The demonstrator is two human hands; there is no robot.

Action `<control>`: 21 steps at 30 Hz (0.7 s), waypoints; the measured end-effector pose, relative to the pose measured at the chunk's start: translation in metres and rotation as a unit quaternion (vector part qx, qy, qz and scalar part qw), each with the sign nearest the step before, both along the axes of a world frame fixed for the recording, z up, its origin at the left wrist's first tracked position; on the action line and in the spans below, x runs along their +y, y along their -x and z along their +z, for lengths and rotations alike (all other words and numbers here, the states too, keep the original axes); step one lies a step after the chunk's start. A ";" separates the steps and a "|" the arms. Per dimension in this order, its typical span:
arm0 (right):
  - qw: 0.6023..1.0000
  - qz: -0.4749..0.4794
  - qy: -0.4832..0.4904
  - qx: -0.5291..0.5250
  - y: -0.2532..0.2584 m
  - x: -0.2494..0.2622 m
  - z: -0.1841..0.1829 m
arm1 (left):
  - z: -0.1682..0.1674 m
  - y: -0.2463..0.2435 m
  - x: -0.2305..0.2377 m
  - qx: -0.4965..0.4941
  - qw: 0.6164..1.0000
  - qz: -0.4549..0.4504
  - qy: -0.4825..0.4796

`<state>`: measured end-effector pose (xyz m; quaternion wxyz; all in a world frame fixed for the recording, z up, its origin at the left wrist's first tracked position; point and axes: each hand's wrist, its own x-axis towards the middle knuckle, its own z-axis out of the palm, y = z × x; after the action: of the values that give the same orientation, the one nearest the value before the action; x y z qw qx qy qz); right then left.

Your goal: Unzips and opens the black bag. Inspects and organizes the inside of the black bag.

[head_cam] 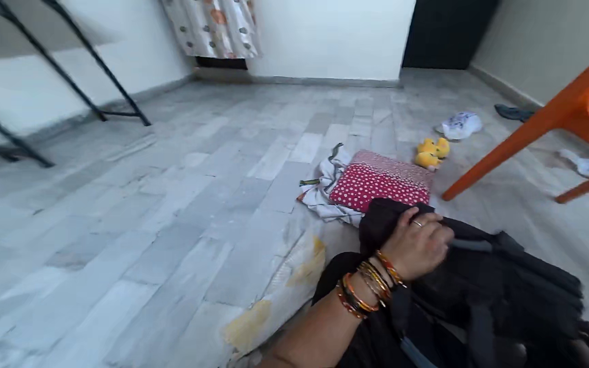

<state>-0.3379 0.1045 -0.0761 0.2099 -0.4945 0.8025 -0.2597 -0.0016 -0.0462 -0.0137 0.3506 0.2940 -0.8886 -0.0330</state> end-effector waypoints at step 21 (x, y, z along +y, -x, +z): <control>0.882 -0.159 0.062 -0.440 -0.010 0.009 0.008 | 0.042 0.041 -0.085 0.247 0.938 -0.075 -0.233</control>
<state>-0.3282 0.1138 -0.0676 0.4664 -0.2066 0.6778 -0.5294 -0.0430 -0.1313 0.0287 0.4774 0.2828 -0.7607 -0.3368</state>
